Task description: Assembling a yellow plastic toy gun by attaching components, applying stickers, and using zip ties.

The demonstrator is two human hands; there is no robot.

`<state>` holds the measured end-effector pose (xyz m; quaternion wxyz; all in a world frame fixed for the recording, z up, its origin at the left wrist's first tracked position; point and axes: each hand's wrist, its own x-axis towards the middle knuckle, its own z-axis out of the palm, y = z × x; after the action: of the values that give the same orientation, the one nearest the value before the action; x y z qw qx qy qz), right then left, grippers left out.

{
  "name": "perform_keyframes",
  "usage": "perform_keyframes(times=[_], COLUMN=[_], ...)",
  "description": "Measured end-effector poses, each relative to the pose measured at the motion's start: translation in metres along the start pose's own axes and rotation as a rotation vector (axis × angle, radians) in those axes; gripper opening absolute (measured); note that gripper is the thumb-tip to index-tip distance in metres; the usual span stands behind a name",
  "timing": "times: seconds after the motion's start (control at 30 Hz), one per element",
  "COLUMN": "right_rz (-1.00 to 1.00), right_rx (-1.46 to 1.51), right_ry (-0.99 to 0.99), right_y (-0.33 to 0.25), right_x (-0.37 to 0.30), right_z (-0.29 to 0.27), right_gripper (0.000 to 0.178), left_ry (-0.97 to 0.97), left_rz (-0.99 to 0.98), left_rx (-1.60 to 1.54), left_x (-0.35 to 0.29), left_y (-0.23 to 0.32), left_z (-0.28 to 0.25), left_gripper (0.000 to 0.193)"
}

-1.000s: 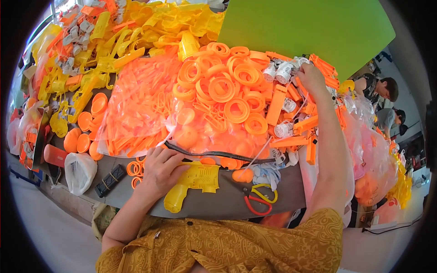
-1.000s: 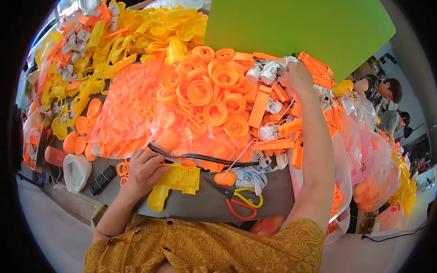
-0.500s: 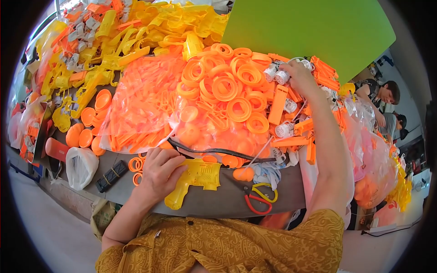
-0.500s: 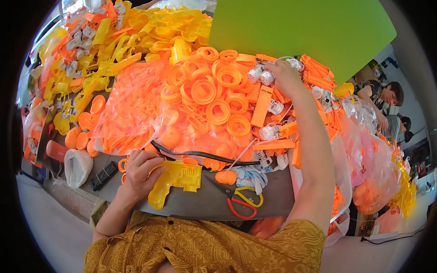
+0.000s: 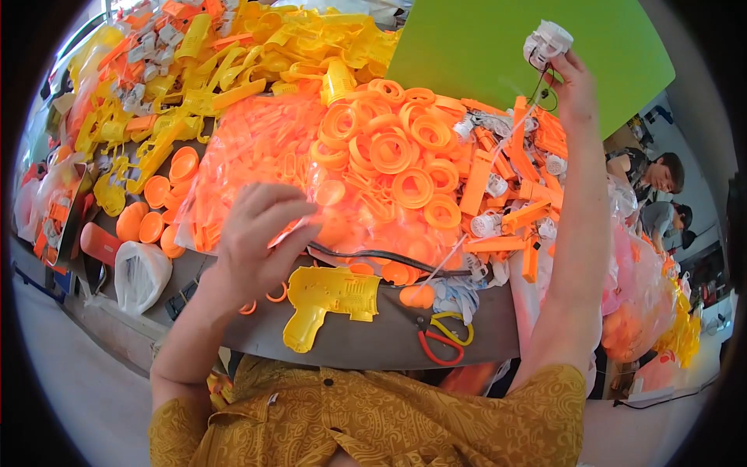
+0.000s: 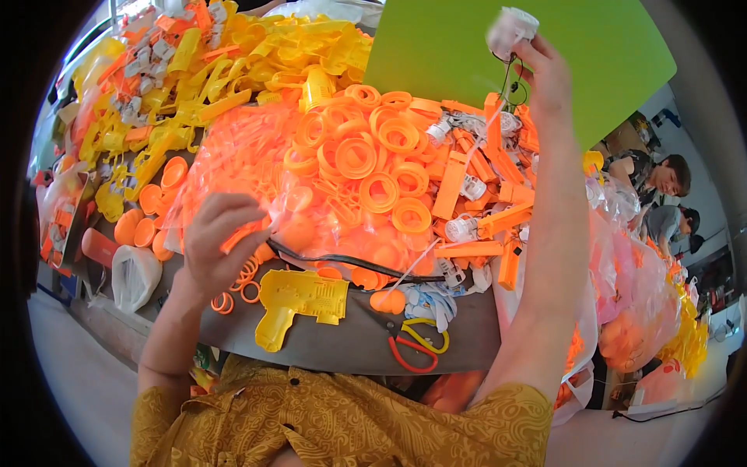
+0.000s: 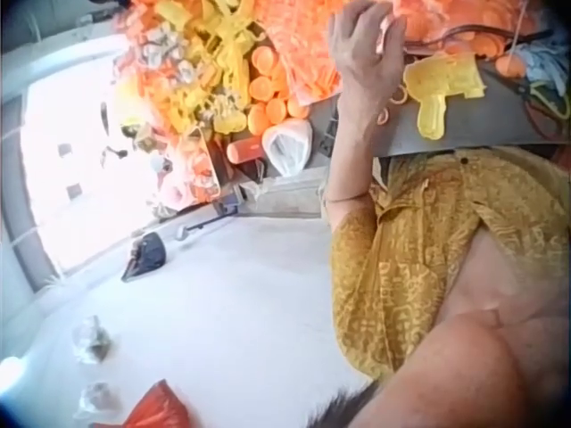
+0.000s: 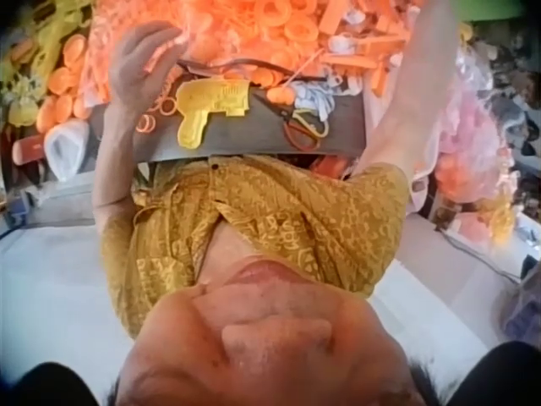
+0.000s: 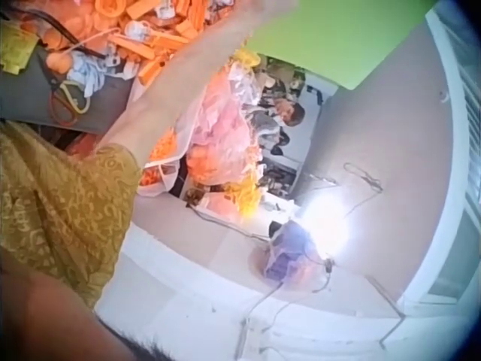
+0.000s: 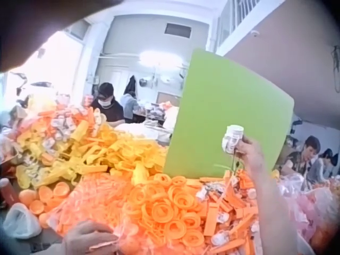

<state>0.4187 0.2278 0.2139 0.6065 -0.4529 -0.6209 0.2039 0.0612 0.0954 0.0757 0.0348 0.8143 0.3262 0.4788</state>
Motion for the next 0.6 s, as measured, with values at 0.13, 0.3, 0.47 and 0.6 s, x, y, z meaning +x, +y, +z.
perform_keyframes(times=[0.13,0.3,0.47,0.6], right_rz=[-0.019,0.015,0.206,0.187], right_rx=[0.088,-0.015,0.102,0.250], right_ry=[-0.288,-0.679,-0.661,-0.511], right_y=[-0.025,-0.054,-0.047,-0.047], right_x=[-0.018,-0.084,-0.114,-0.114], right_z=[0.038,0.112,0.128,0.127], right_gripper=[0.032,0.030,0.029,0.030], left_ry=[0.047,0.063,0.066,0.160], left_rz=[-0.056,-0.356,-0.407,-0.585], left_rx=[-0.162,-0.742,-1.072,-1.090], left_x=[0.051,0.093,0.084,0.082], left_y=[-0.001,-0.002,-0.005,-0.026], left_z=[-0.002,0.020,0.031,0.024], left_gripper=[0.032,0.045,0.039,0.033])
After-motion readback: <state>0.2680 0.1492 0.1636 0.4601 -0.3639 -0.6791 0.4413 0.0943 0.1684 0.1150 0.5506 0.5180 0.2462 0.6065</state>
